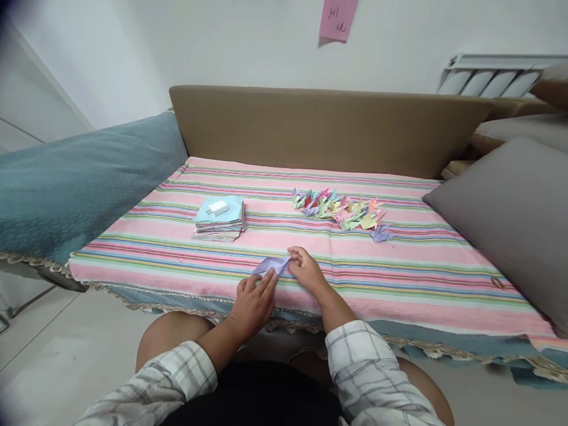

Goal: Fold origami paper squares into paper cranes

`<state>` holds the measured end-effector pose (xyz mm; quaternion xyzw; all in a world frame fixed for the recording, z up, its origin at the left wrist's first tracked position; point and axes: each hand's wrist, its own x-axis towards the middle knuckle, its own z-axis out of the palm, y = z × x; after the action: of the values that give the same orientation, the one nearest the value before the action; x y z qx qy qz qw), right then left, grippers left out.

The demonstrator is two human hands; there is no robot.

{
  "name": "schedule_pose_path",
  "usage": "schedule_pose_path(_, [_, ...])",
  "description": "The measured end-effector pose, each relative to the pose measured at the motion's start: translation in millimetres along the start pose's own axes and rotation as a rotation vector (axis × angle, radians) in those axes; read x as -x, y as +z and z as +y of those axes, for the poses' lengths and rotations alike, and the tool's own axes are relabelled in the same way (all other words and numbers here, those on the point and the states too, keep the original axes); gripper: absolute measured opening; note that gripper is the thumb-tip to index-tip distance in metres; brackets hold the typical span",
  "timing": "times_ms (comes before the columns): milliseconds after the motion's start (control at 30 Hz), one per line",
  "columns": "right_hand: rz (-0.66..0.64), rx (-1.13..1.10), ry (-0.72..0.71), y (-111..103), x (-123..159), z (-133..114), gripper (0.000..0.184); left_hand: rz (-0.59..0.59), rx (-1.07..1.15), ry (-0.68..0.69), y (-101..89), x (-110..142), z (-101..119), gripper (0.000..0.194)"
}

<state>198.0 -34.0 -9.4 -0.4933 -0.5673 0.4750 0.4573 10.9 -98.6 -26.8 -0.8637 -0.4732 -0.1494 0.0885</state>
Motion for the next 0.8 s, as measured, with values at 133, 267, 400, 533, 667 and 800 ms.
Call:
schedule_pose_path(133, [-0.078,0.011,0.038,1.0,1.4,-2.8,0.047,0.014,0.005,0.0,-1.4,-2.0,2.1,0.064])
schedule_pose_path(267, [-0.1,0.058,0.072,0.6,0.1,-9.2,0.038,0.036,0.015,0.0,-2.2,-4.0,3.1,0.061])
schedule_pose_path(400, [-0.071,0.143,0.104,2.5,-1.1,-14.0,0.025,0.045,0.014,0.008,-1.0,-3.3,1.9,0.059])
schedule_pose_path(533, [-0.038,0.252,0.121,4.0,-1.2,-17.0,0.023,0.038,0.02,0.007,1.0,-1.8,0.6,0.056])
schedule_pose_path(667, [-0.037,0.307,0.124,5.1,-1.4,-17.3,0.03,0.046,0.026,0.006,1.9,-1.6,0.2,0.054])
schedule_pose_path(800, [0.002,0.398,0.109,9.4,-1.6,-14.4,0.046,0.056,0.03,0.004,2.2,-1.4,0.1,0.056])
